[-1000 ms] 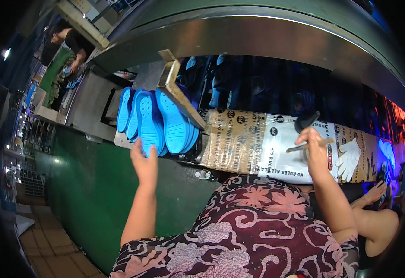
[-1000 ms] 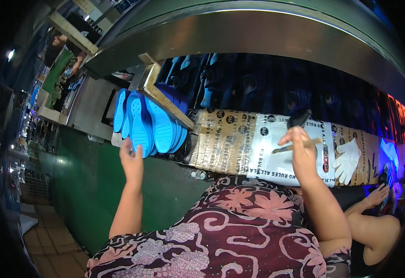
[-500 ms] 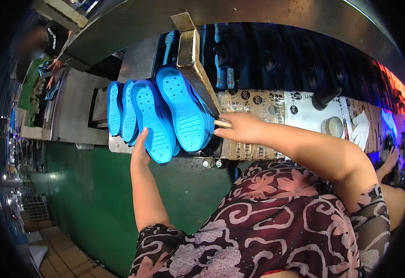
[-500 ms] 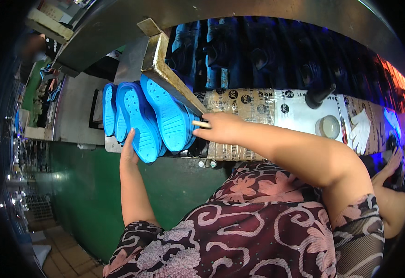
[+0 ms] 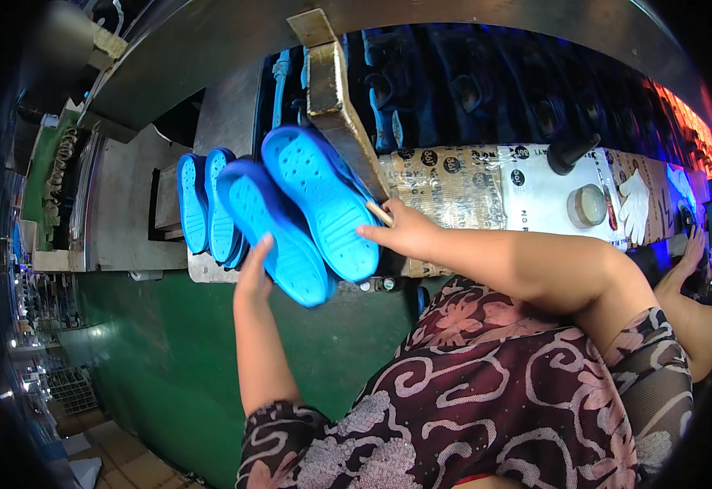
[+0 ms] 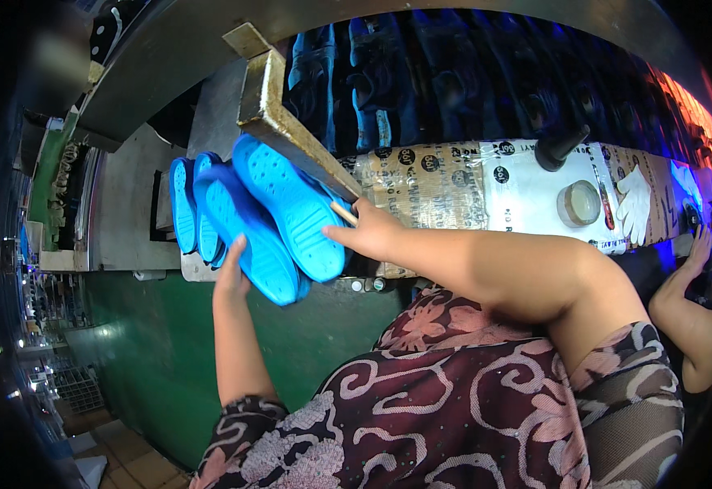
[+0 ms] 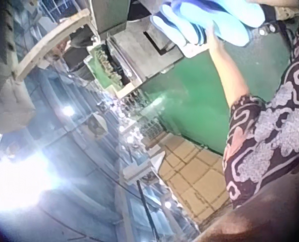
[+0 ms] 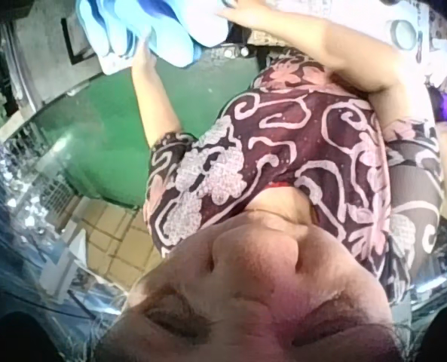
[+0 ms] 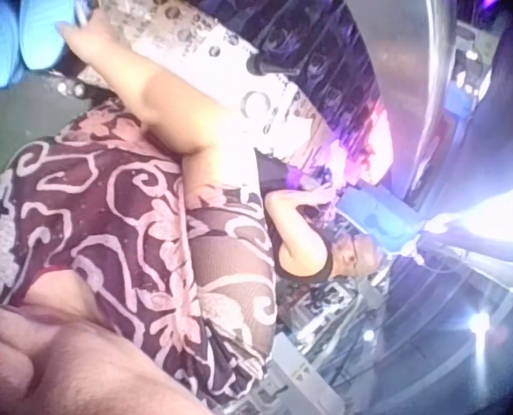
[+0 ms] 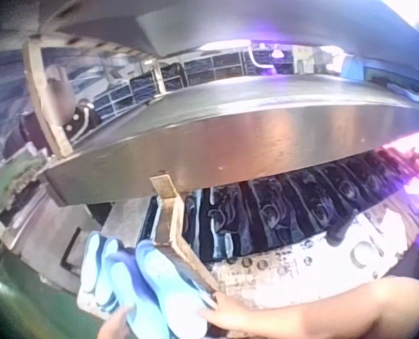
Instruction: The person applies glue to shoe soles by dipping a brush into an adhesive container, spreading it onto each sole, and placing the soles onto an overhead shelf.
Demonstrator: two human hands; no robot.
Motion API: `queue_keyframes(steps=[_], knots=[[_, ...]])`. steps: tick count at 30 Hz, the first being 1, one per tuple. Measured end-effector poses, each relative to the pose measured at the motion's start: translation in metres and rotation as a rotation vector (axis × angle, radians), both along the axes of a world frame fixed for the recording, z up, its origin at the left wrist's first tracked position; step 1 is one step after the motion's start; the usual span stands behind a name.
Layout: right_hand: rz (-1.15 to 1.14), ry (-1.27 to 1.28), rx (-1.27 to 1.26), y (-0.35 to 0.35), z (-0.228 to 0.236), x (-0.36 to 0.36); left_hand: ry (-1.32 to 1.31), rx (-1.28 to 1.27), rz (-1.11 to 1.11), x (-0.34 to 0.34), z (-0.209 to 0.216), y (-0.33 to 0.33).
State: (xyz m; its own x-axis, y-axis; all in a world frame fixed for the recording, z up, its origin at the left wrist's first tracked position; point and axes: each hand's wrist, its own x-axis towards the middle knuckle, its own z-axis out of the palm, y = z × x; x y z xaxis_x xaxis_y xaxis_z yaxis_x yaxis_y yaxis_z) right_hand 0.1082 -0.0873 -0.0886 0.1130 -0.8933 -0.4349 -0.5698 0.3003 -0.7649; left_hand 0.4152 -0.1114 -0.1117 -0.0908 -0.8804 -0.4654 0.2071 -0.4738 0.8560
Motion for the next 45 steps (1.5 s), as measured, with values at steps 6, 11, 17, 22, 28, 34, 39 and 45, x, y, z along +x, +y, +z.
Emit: queue_keyframes(steps=[6, 11, 17, 22, 28, 34, 39, 45], knots=[[0.495, -0.049, 0.164, 0.020, 0.009, -0.056, 0.117, -0.065, 0.162, -0.038, -0.017, 0.137], [0.495, -0.144, -0.065, 0.009, 0.007, -0.051, 0.058, -0.084, 0.185, -0.059, -0.031, 0.163], [0.551, -0.253, 0.076, -0.007, -0.017, -0.049, 0.128, -0.106, 0.166, -0.077, -0.021, 0.156], [0.645, -0.279, 0.169, 0.002, 0.006, -0.080, 0.112, 0.059, 0.125, -0.104, 0.000, 0.184], [0.652, -0.223, 0.098, 0.028, -0.003, -0.120, 0.129, 0.095, 0.128, -0.154, 0.006, 0.219], [0.620, -0.132, 0.136, 0.053, 0.002, -0.179, 0.009, 0.092, -0.012, -0.202, 0.025, 0.218], [0.405, -0.049, 0.154, 0.064, 0.002, -0.230, -0.091, 0.055, -0.262, -0.224, 0.019, 0.151], [0.166, -0.286, 0.254, 0.065, 0.014, -0.249, -0.083, 0.059, -0.302, -0.234, 0.033, 0.065]])
